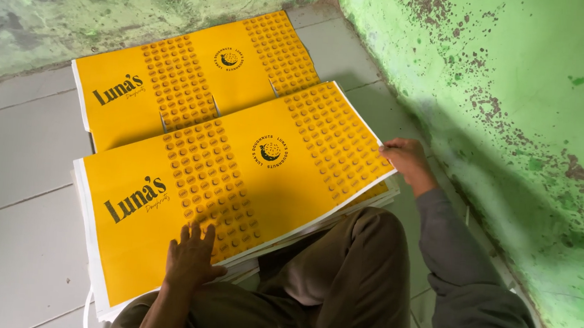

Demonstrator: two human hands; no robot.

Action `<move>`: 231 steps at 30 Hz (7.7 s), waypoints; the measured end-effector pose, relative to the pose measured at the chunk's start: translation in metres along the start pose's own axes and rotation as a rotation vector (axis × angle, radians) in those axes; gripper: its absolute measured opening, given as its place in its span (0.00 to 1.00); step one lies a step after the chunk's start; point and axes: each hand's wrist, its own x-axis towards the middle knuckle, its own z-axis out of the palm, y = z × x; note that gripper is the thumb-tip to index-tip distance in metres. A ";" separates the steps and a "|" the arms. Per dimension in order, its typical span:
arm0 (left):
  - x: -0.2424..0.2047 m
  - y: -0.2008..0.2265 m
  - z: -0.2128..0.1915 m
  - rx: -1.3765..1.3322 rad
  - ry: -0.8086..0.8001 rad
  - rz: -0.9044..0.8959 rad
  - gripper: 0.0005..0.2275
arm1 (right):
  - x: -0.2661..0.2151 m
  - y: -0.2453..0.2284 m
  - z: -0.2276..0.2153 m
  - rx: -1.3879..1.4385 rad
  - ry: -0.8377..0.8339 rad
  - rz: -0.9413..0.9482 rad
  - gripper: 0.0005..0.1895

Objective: Tearing off the white margins or strips from printed yellow cardboard sheets, likely for packaging.

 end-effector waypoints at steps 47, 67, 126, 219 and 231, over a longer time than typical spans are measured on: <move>-0.063 0.003 -0.053 -0.035 0.519 -0.197 0.10 | -0.015 0.073 -0.009 0.459 -0.407 0.095 0.19; -0.104 0.028 -0.034 0.136 0.834 0.252 0.08 | 0.034 0.050 -0.002 0.015 -0.429 -0.046 0.15; 0.266 0.170 -0.328 -1.089 0.538 0.546 0.05 | 0.100 -0.149 0.018 0.338 -0.360 -0.402 0.12; 0.277 0.152 -0.328 -0.955 0.607 0.404 0.11 | 0.062 -0.042 0.019 0.252 -0.310 -0.240 0.10; 0.292 0.150 -0.324 -0.973 0.610 0.403 0.12 | 0.067 0.000 0.035 0.256 -0.143 -0.458 0.10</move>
